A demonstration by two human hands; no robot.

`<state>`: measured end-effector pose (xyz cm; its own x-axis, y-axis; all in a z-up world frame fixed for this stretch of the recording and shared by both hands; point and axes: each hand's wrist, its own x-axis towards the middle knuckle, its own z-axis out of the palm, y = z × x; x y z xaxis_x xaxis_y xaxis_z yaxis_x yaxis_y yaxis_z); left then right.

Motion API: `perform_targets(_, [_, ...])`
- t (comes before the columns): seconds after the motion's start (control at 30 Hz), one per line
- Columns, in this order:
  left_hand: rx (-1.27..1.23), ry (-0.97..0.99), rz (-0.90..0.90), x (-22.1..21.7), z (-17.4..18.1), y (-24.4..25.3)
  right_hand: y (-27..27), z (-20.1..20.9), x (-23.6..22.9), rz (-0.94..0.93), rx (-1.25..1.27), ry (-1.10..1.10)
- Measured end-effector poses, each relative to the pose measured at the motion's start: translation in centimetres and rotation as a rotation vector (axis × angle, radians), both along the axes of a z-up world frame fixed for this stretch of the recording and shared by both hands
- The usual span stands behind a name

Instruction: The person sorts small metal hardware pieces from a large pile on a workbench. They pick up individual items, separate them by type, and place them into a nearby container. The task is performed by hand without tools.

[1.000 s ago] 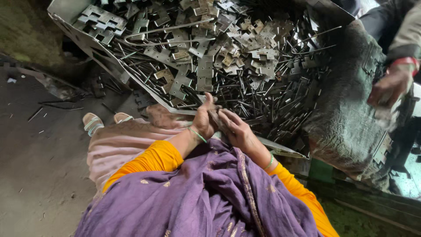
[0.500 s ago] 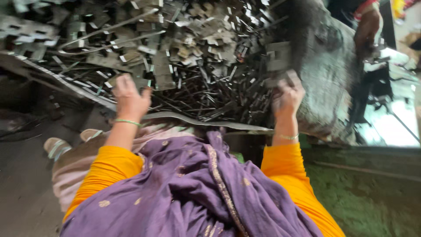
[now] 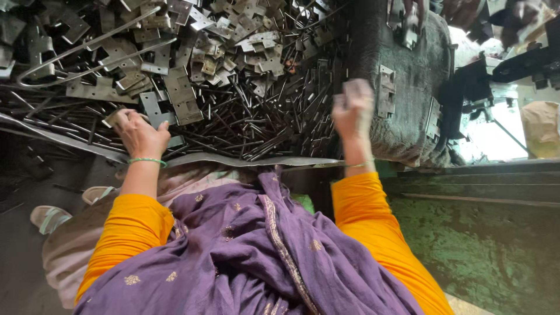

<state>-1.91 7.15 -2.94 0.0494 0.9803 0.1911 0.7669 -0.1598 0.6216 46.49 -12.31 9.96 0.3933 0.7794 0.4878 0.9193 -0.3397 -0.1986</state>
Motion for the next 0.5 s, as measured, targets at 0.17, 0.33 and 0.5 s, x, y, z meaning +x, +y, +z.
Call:
perform_targets(0.17, [-0.133,-0.191,-0.034,0.0,-1.4,0.2,3.8,-1.7,-6.4,-0.089,-0.460,-0.151])
perform_targets(0.33, [-0.363,-0.708,-0.104,-4.1,1.4,0.6,3.8,-4.4,-4.3,-0.089,-0.420,-0.088])
perform_targets(0.5, [-0.618,-1.848,-0.225,-7.1,5.4,-1.3,4.4,-4.1,-2.3,-0.017,-0.069,-0.168])
